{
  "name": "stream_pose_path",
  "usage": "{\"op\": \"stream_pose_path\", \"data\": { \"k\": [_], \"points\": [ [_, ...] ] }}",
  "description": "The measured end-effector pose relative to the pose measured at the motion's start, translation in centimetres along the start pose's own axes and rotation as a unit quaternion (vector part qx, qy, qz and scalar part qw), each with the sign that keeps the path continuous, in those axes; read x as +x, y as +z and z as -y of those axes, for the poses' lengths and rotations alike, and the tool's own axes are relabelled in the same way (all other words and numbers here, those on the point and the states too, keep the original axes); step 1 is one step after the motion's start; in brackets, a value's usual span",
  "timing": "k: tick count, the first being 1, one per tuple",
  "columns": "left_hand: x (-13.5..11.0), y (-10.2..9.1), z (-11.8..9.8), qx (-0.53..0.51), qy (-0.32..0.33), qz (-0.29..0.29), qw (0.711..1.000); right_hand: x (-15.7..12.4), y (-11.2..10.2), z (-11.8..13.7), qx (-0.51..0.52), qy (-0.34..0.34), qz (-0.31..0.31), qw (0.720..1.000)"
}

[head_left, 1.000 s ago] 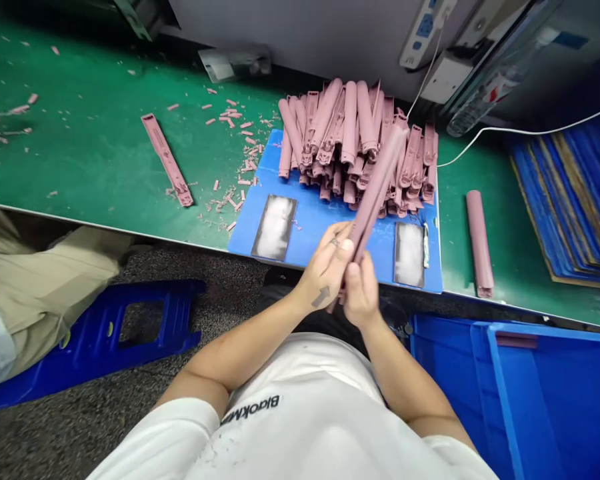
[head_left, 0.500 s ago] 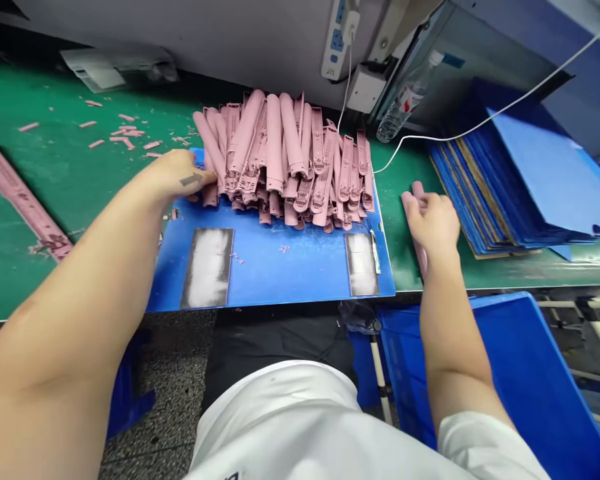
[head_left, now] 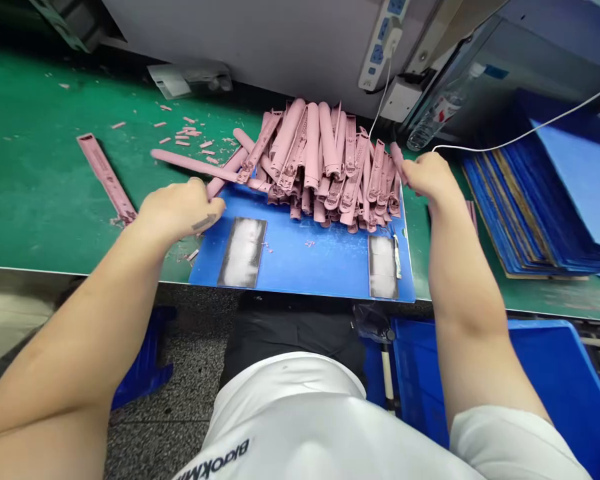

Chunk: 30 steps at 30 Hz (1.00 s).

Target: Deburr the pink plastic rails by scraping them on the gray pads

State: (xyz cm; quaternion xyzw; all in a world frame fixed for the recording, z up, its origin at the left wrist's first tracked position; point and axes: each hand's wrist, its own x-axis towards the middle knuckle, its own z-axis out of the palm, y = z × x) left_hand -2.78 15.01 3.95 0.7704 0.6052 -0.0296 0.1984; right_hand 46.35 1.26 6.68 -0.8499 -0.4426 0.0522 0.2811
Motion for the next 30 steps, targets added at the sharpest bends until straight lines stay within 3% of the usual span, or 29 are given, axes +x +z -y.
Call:
{"op": "stream_pose_path", "data": {
  "k": [3,5,9,13,15,17,19,21,24,26,30],
  "points": [
    [-3.6,-1.7,0.9,0.136,0.029,0.067,0.988,-6.8,-1.2,-1.7,0.192,0.059,-0.013,0.98],
    [-5.2,-1.9,1.7,0.125,0.042,0.092,0.987,-12.0,-0.9,-2.2,0.355,0.066,-0.04,0.932],
    [-6.7,-1.2,2.4,0.078,0.042,0.03,0.996,-21.0,1.6,-0.9,0.496,0.057,0.0,0.867],
    [-7.7,-1.4,2.8,0.064,0.027,-0.055,0.996,-25.8,4.4,2.3,0.557,0.051,0.02,0.829],
    [-8.4,-1.5,3.2,0.024,0.021,-0.045,0.998,-27.1,5.4,3.9,0.552,0.043,0.041,0.832],
    [-9.4,-0.8,3.3,-0.129,0.037,0.013,0.991,-28.3,6.5,5.5,0.546,0.039,0.063,0.835],
    [-10.6,1.3,2.5,-0.36,0.054,0.056,0.93,-29.3,7.9,7.2,0.55,0.031,0.079,0.831],
    [-11.9,4.2,0.6,-0.548,0.049,0.065,0.832,-30.3,9.5,9.0,0.551,0.013,0.101,0.828],
    [-13.6,8.8,-3.6,-0.685,0.043,0.051,0.726,-30.8,12.0,11.4,0.506,-0.041,0.146,0.849],
    [-14.3,11.0,-5.9,-0.718,0.053,0.031,0.693,-30.7,13.2,12.4,0.453,-0.092,0.143,0.875],
    [-14.1,13.0,-8.2,-0.713,0.073,-0.078,0.693,-30.4,14.4,12.8,0.389,-0.135,0.125,0.903]
  ]
}}
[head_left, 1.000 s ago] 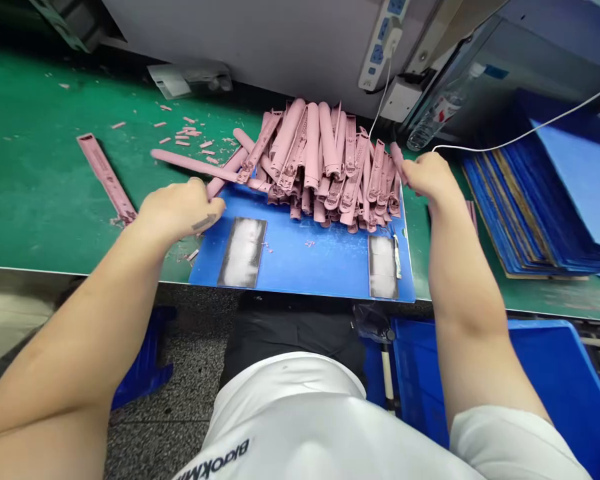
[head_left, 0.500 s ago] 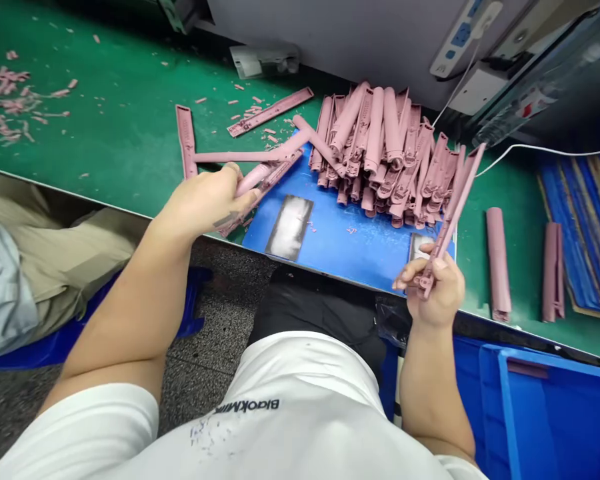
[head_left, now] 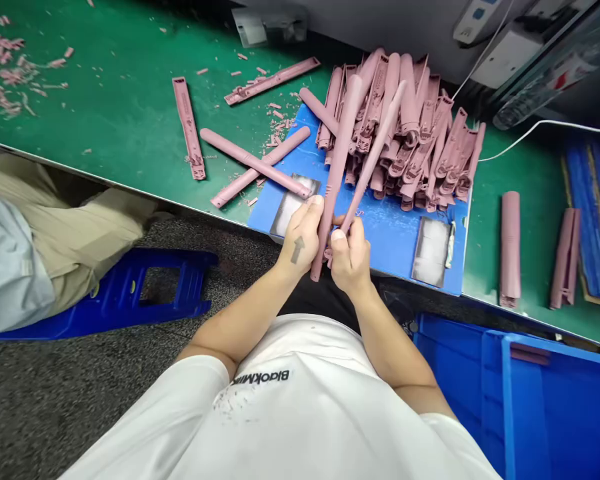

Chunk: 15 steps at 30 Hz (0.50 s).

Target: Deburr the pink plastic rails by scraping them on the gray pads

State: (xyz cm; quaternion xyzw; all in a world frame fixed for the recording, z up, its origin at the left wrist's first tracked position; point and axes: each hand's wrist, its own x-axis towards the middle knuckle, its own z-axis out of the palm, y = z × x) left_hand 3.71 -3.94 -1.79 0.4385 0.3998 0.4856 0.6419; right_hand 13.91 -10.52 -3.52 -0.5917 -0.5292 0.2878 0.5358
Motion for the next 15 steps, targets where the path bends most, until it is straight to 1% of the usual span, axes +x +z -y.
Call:
{"op": "stream_pose_path", "data": {
  "k": [2,3,5,7,9,11,15],
  "points": [
    [0.4,0.2,0.3,-0.003,0.017,-0.029,0.999,-0.3,-0.1,-0.3,-0.001,0.007,0.006,1.0],
    [0.7,0.2,0.3,-0.019,0.013,-0.034,0.999,-0.5,-0.2,-0.4,0.003,0.009,0.007,1.0],
    [1.1,0.1,0.0,-0.067,-0.012,-0.023,0.997,-0.8,-0.5,-0.7,0.017,0.012,-0.001,1.0],
    [1.5,-0.1,-0.6,-0.111,-0.04,0.0,0.993,-1.0,-0.8,-0.9,0.034,0.019,0.001,0.999],
    [1.7,-0.3,-1.1,-0.124,-0.052,0.017,0.991,-0.9,-1.1,-1.1,0.038,0.025,0.013,0.999],
    [1.6,-0.6,-1.1,-0.111,-0.036,0.027,0.993,-0.8,-1.1,-1.3,0.024,0.023,0.023,0.999],
    [0.9,-0.7,-0.5,-0.055,0.038,0.021,0.998,-0.8,-0.8,-1.2,-0.006,0.006,0.026,1.0]
  ]
}}
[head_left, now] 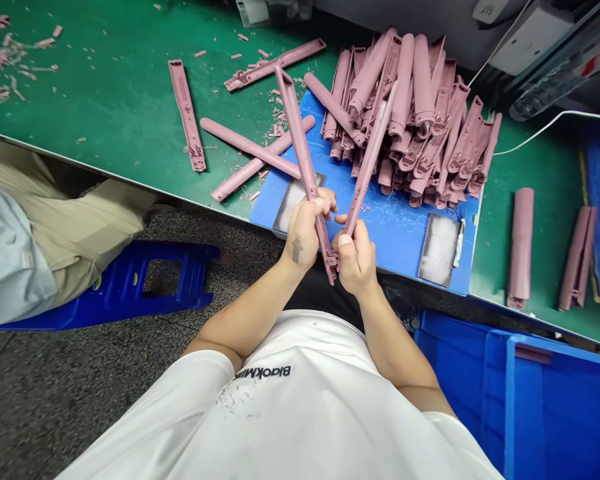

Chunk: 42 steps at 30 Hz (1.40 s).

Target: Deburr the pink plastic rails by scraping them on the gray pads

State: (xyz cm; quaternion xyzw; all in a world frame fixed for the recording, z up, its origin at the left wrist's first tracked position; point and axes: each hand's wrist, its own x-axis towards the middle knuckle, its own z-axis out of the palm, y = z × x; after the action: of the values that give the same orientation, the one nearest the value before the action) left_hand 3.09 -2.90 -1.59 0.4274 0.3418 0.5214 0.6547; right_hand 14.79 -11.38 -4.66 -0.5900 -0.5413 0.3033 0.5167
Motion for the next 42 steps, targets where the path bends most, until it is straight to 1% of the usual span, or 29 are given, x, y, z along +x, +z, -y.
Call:
{"op": "stream_pose_path", "data": {
  "k": [2,4,5,9,11,14,18,21,23,26,30,33,36,38,40,42],
  "points": [
    [-0.4,0.1,0.1,0.013,-0.004,0.011,1.0,-0.1,0.2,0.2,-0.013,0.002,0.019,1.0],
    [-0.6,0.3,0.0,0.001,-0.033,0.032,0.999,-0.3,0.2,0.3,-0.023,0.012,0.045,0.999],
    [-0.7,0.4,-0.2,-0.009,-0.045,0.039,0.998,-0.4,0.2,0.4,-0.024,0.017,0.048,0.998],
    [-0.6,0.5,-0.6,-0.026,-0.076,0.054,0.995,-0.6,-0.2,0.5,0.002,0.021,0.025,0.999],
    [-0.7,0.6,-0.7,-0.029,-0.088,0.05,0.994,-0.7,-0.3,0.6,0.008,0.018,0.037,0.999],
    [-0.9,0.9,-0.6,-0.063,-0.112,0.051,0.99,-0.7,-0.2,0.7,0.011,0.009,0.051,0.999],
    [-0.7,0.9,-0.5,-0.1,-0.131,0.06,0.984,-0.9,-0.5,0.8,0.03,0.002,0.015,0.999],
    [-0.4,0.7,-0.6,-0.087,-0.126,0.06,0.986,-0.9,-0.7,0.7,0.025,0.011,-0.003,1.0],
    [-0.4,0.7,-0.6,-0.078,-0.122,0.059,0.988,-0.8,-0.7,0.6,0.007,0.019,0.006,1.0],
    [-0.7,1.0,-0.7,-0.075,-0.111,0.064,0.989,-0.8,-0.4,0.5,-0.004,0.007,0.022,1.0],
    [-1.0,1.4,-0.4,-0.05,-0.1,0.078,0.991,-1.0,-0.6,0.5,-0.018,0.016,0.018,1.0],
    [-1.1,1.6,-0.1,-0.041,-0.082,0.072,0.993,-1.1,-0.9,0.4,-0.035,0.025,0.021,0.999],
    [-1.4,1.8,0.2,-0.042,-0.062,0.063,0.995,-1.3,-0.6,0.1,-0.005,0.024,0.014,1.0],
    [-1.8,2.1,0.5,-0.041,-0.05,0.058,0.996,-1.5,0.2,0.0,0.026,0.029,0.005,0.999],
    [-2.1,2.7,0.9,-0.046,-0.035,0.06,0.996,-1.8,1.0,0.1,0.052,0.017,-0.014,0.998],
    [-2.3,3.5,1.3,-0.044,-0.003,0.065,0.997,-2.0,0.7,0.3,0.068,0.015,-0.036,0.997]
  ]
}}
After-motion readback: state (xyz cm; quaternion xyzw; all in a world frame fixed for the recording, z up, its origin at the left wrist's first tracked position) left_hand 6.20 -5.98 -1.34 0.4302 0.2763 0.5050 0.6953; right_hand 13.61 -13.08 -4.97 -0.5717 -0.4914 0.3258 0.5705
